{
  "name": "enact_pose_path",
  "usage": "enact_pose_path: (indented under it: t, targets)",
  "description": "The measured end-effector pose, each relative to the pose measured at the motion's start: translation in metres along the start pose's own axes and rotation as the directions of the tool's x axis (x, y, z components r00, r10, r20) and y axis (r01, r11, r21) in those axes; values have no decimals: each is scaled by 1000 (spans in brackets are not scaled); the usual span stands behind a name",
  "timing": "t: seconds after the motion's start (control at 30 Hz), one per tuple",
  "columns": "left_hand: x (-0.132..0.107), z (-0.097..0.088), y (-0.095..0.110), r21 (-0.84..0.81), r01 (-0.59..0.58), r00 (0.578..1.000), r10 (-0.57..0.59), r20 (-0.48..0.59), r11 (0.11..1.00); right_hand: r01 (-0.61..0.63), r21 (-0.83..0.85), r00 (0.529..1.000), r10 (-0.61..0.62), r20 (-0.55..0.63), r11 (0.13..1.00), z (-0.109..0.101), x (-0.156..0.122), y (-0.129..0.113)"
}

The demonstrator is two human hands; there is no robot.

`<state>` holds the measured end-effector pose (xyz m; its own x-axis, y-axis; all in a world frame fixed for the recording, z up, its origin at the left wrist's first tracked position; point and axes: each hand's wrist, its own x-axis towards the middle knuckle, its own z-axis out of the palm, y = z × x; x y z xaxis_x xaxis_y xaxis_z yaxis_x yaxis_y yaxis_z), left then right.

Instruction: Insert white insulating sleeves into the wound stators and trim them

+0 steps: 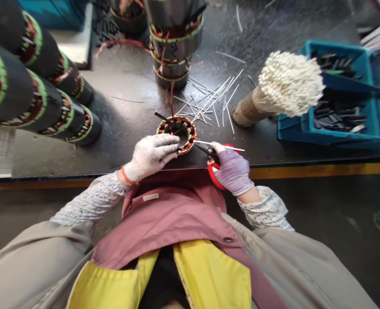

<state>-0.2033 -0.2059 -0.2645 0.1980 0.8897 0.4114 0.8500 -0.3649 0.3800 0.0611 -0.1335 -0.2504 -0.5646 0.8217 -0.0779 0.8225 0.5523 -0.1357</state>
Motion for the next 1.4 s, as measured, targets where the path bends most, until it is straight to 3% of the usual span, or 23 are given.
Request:
enact_pose_path:
  t: [0.13, 0.27, 0.4, 0.5, 0.7, 0.83, 0.93, 0.97, 1.03, 1.07, 1.1, 1.17, 1.23, 1.3, 1.4]
  targets:
    - [-1, 1, 1, 10, 18, 1000, -18, 2, 1000, -5, 9, 997, 4, 73, 1000, 4, 8, -4]
    - [0, -1, 1, 26, 11, 1000, -12, 15, 1000, 33, 102, 998, -38, 44, 994, 5, 10, 4]
    - [1, -9, -1, 38, -50, 999, 50, 20, 998, -21, 98, 999, 17, 45, 995, -9, 29, 11]
    - [1, -13, -3, 22, -84, 996, 84, 2, 996, 16, 67, 998, -19, 58, 998, -19, 48, 6]
    - [-1, -13, 2, 257, -65, 992, 35, 118, 964, 52, 18, 978, -55, 204, 998, -21, 67, -2]
    - [2, -17, 10, 393, -43, 977, -43, 208, 919, -80, -109, 958, 106, 266, 991, -23, 64, 12]
    - [10, -25, 18, 469, -84, 949, -72, 306, 879, -152, -206, 961, 194, 199, 967, -31, 58, 22]
    - [15, -29, 22, 492, -110, 935, -79, 347, 864, -125, -210, 976, 158, 149, 970, -34, 57, 22]
    - [25, -38, 31, 526, -160, 887, -112, 449, 836, 56, -164, 997, -47, 61, 985, -38, 61, 17]
    - [31, -43, 36, 533, -178, 850, -144, 507, 827, 205, -121, 979, -201, 40, 971, -38, 66, 12]
    - [35, -48, 40, 537, -189, 806, -183, 563, 822, 370, -66, 929, -369, 35, 926, -36, 73, 6]
    - [40, -58, 47, 546, -197, 714, -262, 649, 814, 652, 55, 755, -654, 56, 757, -28, 92, -6]
    - [37, -66, 47, 570, -189, 665, -323, 674, 799, 775, 139, 612, -787, 72, 616, -16, 108, -18]
    - [27, -70, 38, 610, -150, 666, -376, 644, 778, 798, 175, 573, -816, 74, 576, -5, 118, -26]
    - [6, -70, 13, 656, -67, 701, -432, 567, 752, 769, 229, 603, -796, 54, 597, 3, 119, -31]
